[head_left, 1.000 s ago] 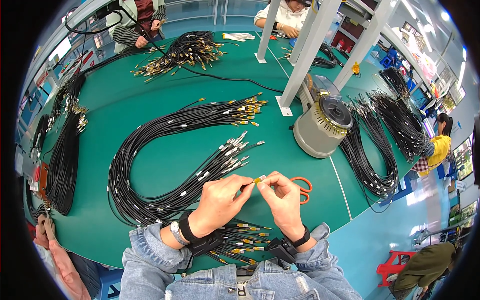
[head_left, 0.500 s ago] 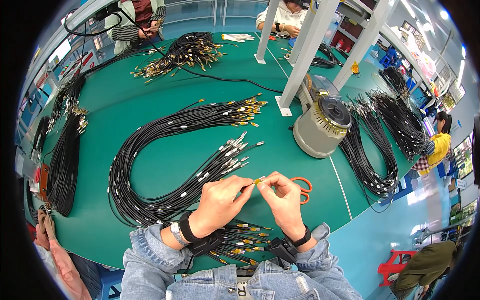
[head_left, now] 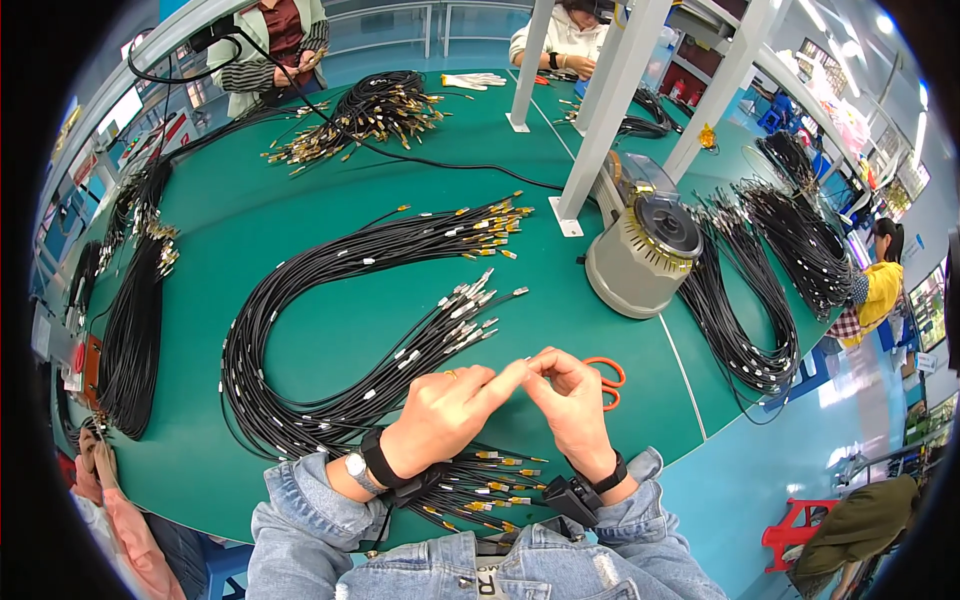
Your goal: The person picks up a cable from a bundle, slides a yellow sleeve over the connector by hand, and trims the end with scissors before setting it aside.
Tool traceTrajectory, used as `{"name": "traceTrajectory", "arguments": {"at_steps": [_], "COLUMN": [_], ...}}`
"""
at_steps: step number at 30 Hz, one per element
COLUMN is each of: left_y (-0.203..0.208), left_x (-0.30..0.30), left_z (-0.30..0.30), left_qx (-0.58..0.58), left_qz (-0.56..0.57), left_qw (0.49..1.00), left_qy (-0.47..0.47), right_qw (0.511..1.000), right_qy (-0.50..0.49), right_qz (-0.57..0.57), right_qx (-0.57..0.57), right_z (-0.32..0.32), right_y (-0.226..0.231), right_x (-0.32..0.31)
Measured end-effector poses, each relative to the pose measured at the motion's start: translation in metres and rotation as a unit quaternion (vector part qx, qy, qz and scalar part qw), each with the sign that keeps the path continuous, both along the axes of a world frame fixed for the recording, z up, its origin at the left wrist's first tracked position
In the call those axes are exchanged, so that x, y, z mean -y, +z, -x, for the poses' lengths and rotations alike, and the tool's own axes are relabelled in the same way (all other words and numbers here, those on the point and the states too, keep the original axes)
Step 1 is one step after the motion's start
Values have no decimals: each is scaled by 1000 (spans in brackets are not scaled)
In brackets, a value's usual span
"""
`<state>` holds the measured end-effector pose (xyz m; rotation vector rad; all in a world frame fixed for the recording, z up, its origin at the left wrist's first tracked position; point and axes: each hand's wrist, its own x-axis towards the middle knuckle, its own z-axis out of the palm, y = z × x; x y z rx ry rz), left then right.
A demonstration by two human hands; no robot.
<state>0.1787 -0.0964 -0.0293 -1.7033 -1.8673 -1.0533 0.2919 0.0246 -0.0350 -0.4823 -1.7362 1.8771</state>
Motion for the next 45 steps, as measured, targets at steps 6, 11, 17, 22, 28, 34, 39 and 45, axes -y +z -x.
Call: {"name": "traceTrajectory", "arguments": {"at_steps": [6,11,17,22,28,34,39,45], "left_y": [-1,0,-2,-1,6,11,16,16], "left_x": [3,2,-3,-3,1,3,4,3], "left_z": [5,1,-1,-6,-2,3,5,2], "left_qx": [-107,-67,27,222,532,664,672,666], "left_qz": [27,28,-22,-13,70,86,68,69], "left_qw": [993,997,999,974,834,722,719,728], "left_qy": [-33,-21,-22,-53,-127,-174,-164,-150], "right_qw": [999,999,999,999,999,998,997,997], "right_qy": [10,23,32,32,31,43,49,46], "right_qz": [37,26,20,15,22,52,48,27], "right_qx": [-13,-7,-2,-6,-6,-20,-32,-64], "right_z": [-2,-3,-4,-3,-3,-2,-1,0], "right_y": [0,0,2,4,3,5,6,3], "right_x": [-1,-2,-1,0,1,3,6,7]}}
